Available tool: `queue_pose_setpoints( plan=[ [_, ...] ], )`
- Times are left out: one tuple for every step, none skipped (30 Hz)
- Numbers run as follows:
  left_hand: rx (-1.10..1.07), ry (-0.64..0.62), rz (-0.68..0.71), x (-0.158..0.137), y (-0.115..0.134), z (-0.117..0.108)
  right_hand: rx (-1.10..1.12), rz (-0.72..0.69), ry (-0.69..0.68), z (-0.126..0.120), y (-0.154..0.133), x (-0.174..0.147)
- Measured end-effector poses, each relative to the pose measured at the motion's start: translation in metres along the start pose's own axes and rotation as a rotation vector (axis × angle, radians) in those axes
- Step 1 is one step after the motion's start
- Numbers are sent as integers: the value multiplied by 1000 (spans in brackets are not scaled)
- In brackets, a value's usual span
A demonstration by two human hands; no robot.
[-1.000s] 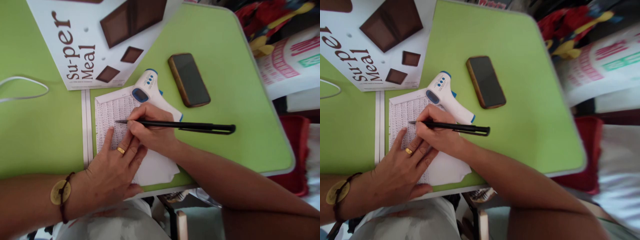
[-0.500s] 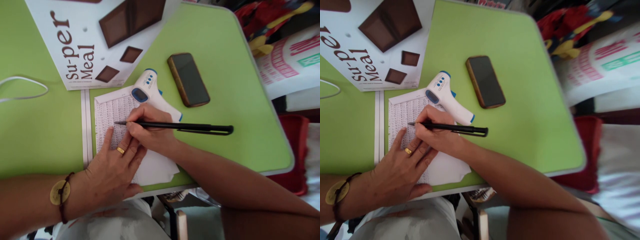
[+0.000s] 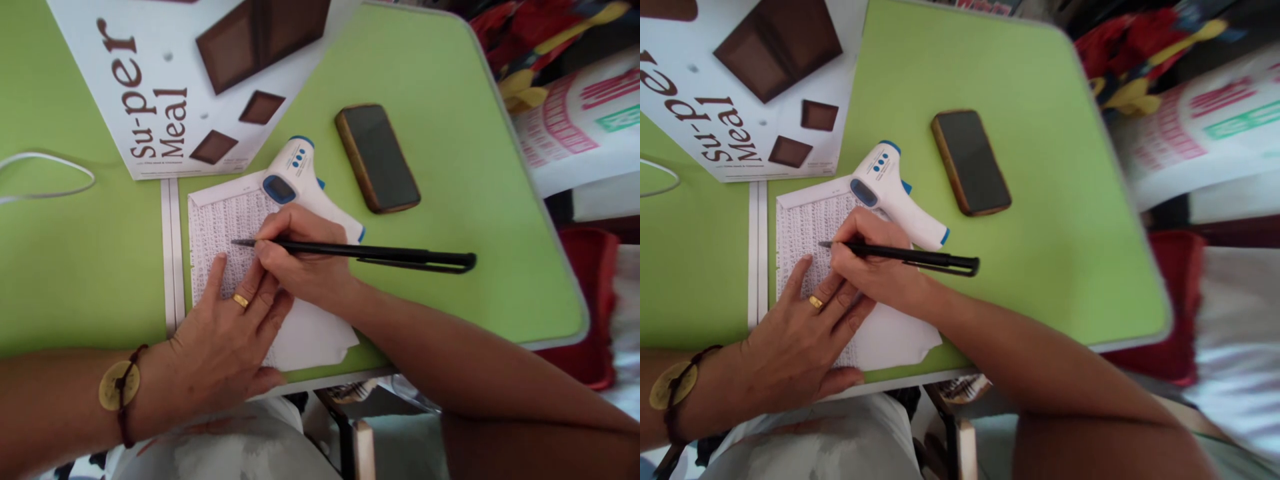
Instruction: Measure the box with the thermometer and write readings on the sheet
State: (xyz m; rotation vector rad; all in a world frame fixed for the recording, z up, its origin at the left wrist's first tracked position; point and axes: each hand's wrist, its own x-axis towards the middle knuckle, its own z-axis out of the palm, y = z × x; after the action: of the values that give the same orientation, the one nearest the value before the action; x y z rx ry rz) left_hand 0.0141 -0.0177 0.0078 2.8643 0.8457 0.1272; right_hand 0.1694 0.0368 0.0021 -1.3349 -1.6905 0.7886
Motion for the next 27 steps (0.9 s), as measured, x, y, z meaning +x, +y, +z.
queue_pose_setpoints(
  plan=[
    [0,-1,0,0,0,0,2,1,-3,0,0,0],
    [1,-1,-1,0,0,0,1,4,-9,0,0,0],
    [2,-2,-2,0,0,1,-5,10,-13,-1,-1,0],
    [3,-4,-2,0,0,1,-14,19,-19,-1,-1,-1],
    [5,-4,-3,-1,0,1,-25,28,-26,-1,-1,-1],
    [7,-4,-4,-1,0,1,-34,37,-31,-1,0,-1],
    [6,-6,-2,-1,0,1,-40,41,-31,-2,0,-1],
    [6,-8,-2,-1,0,1,-41,39,-26,-2,0,-1],
    [5,-11,-2,-1,0,1,-39,30,-18,-2,0,-1],
    [3,-12,-1,-1,0,1,-37,17,-6,-2,0,0],
    [0,-13,0,-1,0,1,-37,4,7,-3,1,0],
    [-3,-11,1,-2,0,0,-40,-3,13,-3,1,0],
    [-4,-9,1,-2,0,0,-45,-4,11,-3,1,1],
    [-4,-6,1,-1,0,0,-51,-1,7,-2,1,1],
    [-4,-3,0,-1,0,0,-58,5,3,-2,1,0],
    [-3,-1,-3,-1,0,0,-63,8,5,-2,1,0],
    [-3,0,-5,-1,0,0,-65,12,9,-2,1,0],
    [-5,1,-4,-1,0,0,-65,16,12,-1,1,-1],
    [-8,2,-2,-1,0,0,-63,19,14,-1,1,-1],
    [-9,2,1,-1,0,0,-61,23,16,-1,1,-1],
    [-10,3,2,-1,0,0,-61,25,16,-1,1,-1],
    [-7,2,2,-1,0,0,-61,21,19,-1,1,-1],
    [-3,2,1,-1,0,0,-61,14,22,-1,1,-1],
    [1,2,0,-1,0,0,-61,6,24,-2,1,-1],
    [3,1,-1,-1,0,1,-59,0,24,-2,2,-1],
    [4,0,-1,-1,0,1,-56,-3,20,-2,2,-1],
    [3,0,-3,-1,0,1,-54,1,15,-2,2,-1]
  ],
)
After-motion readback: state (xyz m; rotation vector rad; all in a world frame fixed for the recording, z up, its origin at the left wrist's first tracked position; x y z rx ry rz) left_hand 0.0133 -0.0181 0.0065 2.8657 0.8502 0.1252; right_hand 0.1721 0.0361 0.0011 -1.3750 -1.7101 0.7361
